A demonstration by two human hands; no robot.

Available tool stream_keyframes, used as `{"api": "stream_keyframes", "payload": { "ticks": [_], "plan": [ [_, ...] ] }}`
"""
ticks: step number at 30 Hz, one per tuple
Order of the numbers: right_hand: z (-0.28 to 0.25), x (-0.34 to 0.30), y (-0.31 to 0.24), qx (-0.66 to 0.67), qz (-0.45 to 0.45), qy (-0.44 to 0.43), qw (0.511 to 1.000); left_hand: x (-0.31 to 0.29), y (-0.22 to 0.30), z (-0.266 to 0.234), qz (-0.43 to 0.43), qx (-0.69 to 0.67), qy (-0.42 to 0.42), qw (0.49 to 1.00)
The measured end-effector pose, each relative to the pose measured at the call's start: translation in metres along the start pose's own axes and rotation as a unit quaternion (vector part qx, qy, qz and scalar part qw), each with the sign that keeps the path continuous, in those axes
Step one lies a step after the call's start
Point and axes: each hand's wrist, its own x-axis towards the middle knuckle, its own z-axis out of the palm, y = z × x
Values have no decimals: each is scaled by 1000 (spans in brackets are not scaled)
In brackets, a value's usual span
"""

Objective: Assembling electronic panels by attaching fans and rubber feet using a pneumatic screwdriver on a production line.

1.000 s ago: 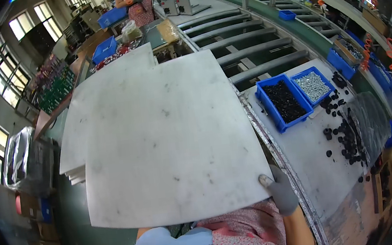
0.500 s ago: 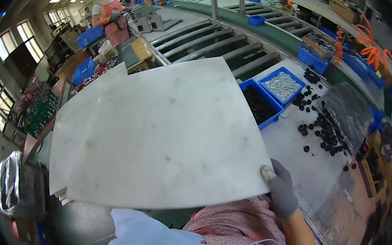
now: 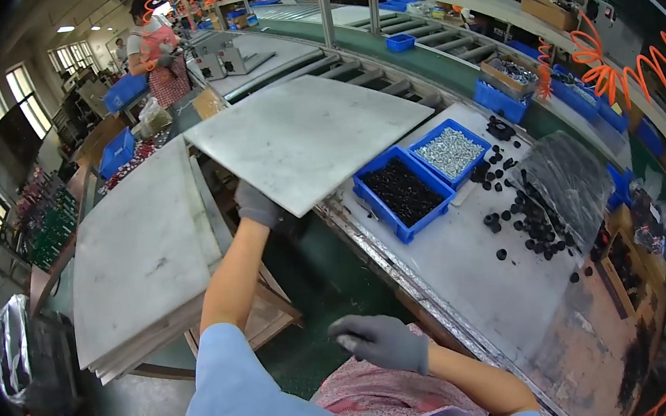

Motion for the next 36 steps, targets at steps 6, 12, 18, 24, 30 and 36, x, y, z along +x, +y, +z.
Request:
{"api": "stream_keyframes", "payload": {
  "ticks": [6, 12, 18, 24, 30, 36],
  "plan": [
    [-32, -54, 36, -47, 107, 131, 984, 12, -15, -14, -6, 187, 252, 949],
    [-51, -90, 57, 36, 190, 355, 915, 32, -64, -32, 26, 832, 61, 551],
    [-40, -122, 101, -48, 187, 526, 828, 81, -91, -26, 29, 929, 74, 361],
    [-40, -112, 105, -222, 158, 533, 801, 120, -63, -33, 27, 951, 32, 308],
    [-37, -112, 103, -246, 159, 534, 793, 162, -48, -47, -26, 962, 23, 272],
    [-37, -109, 94, -258, 212, 512, 792, 196, -36, -75, -19, 958, 19, 284]
  ]
}}
